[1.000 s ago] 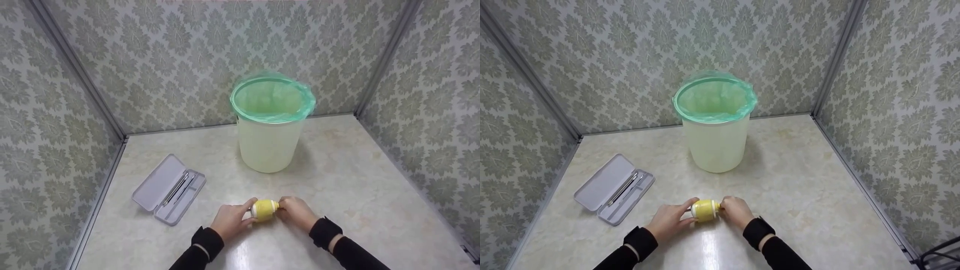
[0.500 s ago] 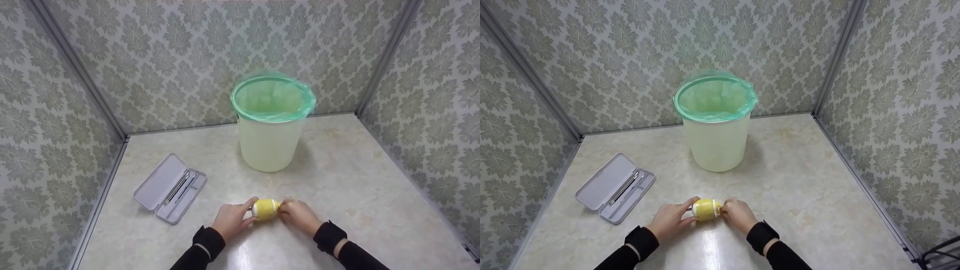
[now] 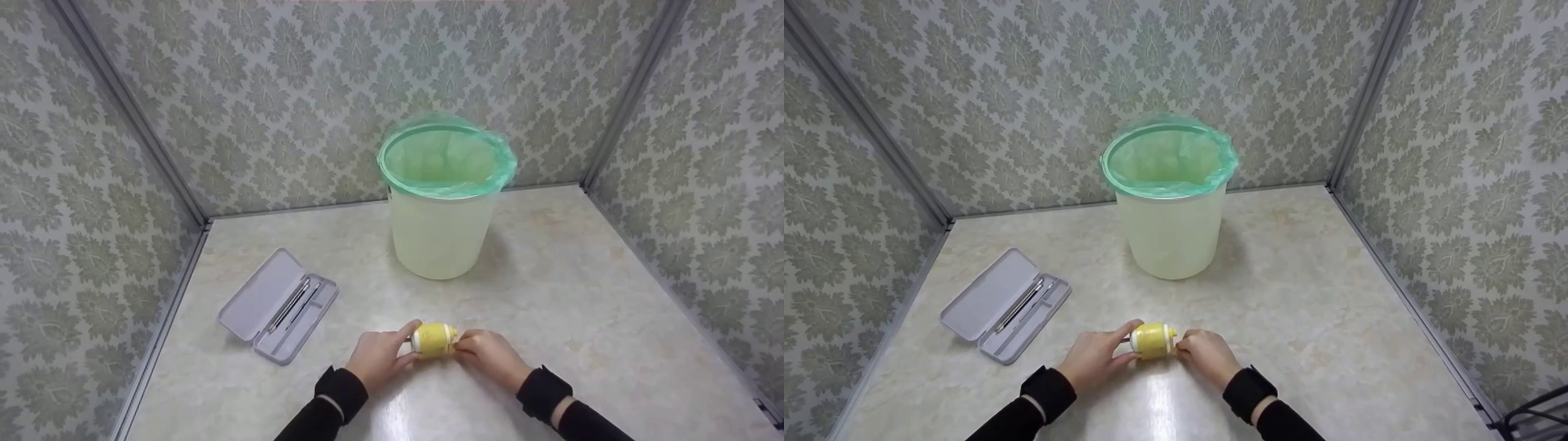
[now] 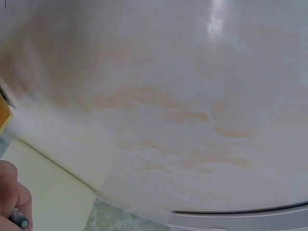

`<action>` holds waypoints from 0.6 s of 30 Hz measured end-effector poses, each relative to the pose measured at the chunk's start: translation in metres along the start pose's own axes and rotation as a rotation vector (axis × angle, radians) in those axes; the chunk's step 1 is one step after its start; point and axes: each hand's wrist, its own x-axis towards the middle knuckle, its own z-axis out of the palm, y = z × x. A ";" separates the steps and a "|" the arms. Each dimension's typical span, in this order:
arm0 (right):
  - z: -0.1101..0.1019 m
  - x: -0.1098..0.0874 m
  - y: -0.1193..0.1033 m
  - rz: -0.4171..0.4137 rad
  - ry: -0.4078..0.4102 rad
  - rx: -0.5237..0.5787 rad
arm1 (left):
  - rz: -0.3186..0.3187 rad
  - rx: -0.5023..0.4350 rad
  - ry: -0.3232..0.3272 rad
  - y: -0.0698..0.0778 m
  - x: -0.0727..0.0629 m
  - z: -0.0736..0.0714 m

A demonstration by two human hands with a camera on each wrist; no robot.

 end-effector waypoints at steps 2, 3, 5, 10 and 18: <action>-0.001 -0.002 -0.002 -0.001 0.003 0.000 | -0.003 -0.007 -0.003 0.000 0.000 0.000; -0.001 -0.003 -0.002 -0.004 0.006 -0.002 | -0.005 -0.014 -0.004 0.000 0.000 0.000; -0.002 -0.005 -0.004 -0.012 0.010 -0.004 | -0.009 -0.023 -0.004 -0.001 0.000 0.000; -0.007 -0.010 -0.008 -0.016 0.006 -0.001 | -0.003 -0.021 -0.001 -0.001 0.000 0.001; -0.015 -0.016 -0.013 -0.022 0.006 -0.014 | 0.001 -0.004 0.016 0.000 0.000 0.001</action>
